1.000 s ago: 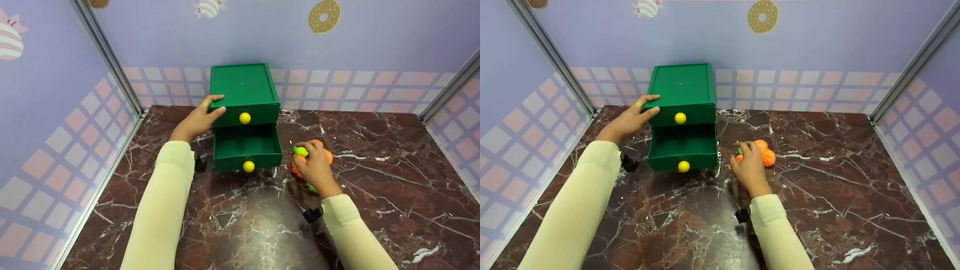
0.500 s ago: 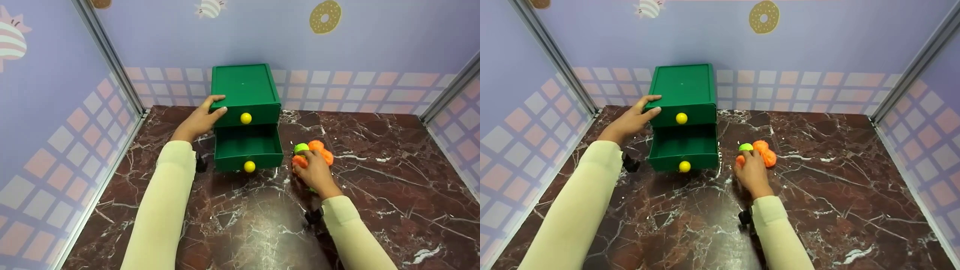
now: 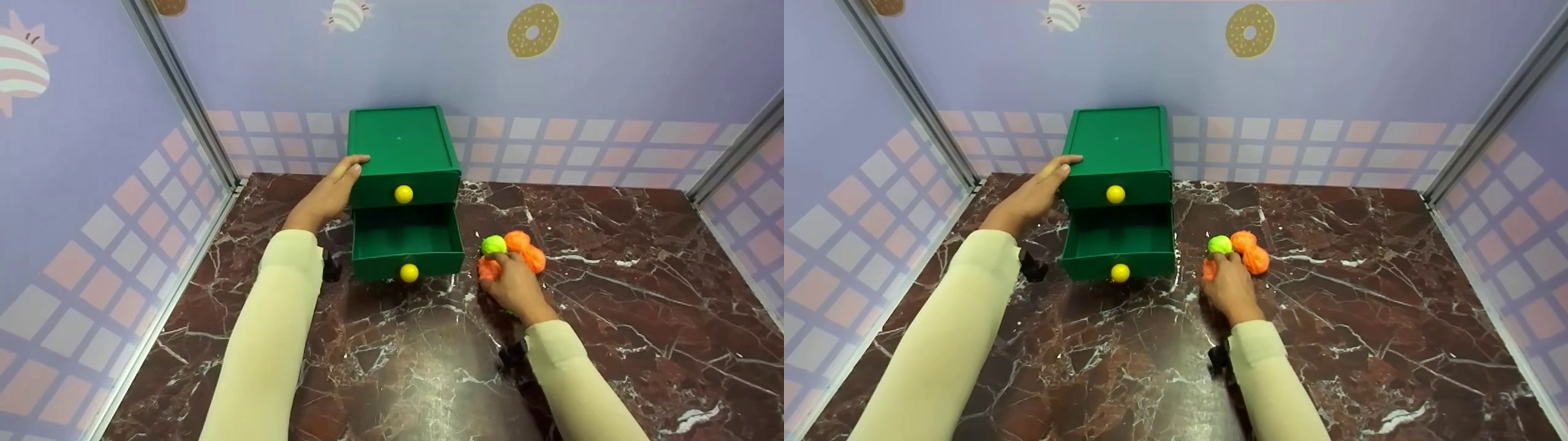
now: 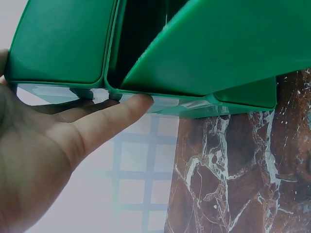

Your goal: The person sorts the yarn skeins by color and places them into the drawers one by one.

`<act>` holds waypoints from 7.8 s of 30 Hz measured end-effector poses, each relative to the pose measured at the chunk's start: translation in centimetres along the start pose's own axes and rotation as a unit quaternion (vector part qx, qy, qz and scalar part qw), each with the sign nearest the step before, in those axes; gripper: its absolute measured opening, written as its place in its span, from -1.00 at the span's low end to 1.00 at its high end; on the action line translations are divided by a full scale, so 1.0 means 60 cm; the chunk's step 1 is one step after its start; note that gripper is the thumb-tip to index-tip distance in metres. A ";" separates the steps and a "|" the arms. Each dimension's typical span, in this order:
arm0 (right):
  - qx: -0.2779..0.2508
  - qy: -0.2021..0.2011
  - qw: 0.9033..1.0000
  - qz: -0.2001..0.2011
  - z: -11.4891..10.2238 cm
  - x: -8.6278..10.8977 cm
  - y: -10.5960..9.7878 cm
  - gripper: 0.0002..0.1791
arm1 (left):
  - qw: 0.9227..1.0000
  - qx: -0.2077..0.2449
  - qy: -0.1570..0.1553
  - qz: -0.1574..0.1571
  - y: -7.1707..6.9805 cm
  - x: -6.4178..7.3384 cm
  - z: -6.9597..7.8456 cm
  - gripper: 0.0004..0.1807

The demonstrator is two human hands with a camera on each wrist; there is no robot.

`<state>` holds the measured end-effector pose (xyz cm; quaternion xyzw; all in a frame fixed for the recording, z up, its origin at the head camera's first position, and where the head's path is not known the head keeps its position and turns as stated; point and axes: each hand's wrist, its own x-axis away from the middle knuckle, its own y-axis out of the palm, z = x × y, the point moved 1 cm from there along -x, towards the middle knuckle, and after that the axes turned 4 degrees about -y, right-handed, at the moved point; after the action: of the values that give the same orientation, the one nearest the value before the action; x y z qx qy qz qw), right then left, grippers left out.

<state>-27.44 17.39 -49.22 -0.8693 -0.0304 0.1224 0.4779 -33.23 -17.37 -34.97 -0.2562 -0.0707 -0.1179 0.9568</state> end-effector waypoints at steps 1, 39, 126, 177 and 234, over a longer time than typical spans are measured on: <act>0.002 -0.001 1.000 -0.001 0.000 -0.001 0.000 -0.48 | 1.000 -0.002 0.000 0.002 0.000 -0.001 0.000 -0.50; -0.032 -0.065 0.991 0.114 -0.059 -0.016 -0.077 -0.61 | 0.996 0.072 -0.038 -0.022 -0.004 0.029 0.030 -0.43; -0.071 -0.172 0.980 0.077 -0.189 -0.022 -0.068 -0.65 | 0.995 0.094 -0.038 -0.020 -0.003 0.028 0.027 -0.43; -0.073 -0.142 0.975 0.158 -0.116 -0.024 -0.095 -0.67 | 0.994 0.100 -0.046 -0.021 -0.003 0.021 0.030 -0.43; -0.033 -0.061 0.987 0.147 0.033 -0.025 -0.083 -0.64 | 0.992 0.118 -0.038 -0.021 -0.002 0.003 0.007 -0.44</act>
<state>-29.07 21.48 -45.79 -0.8708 0.0645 0.2426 0.4228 -33.10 -17.31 -34.49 -0.1444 -0.1256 -0.1188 0.9743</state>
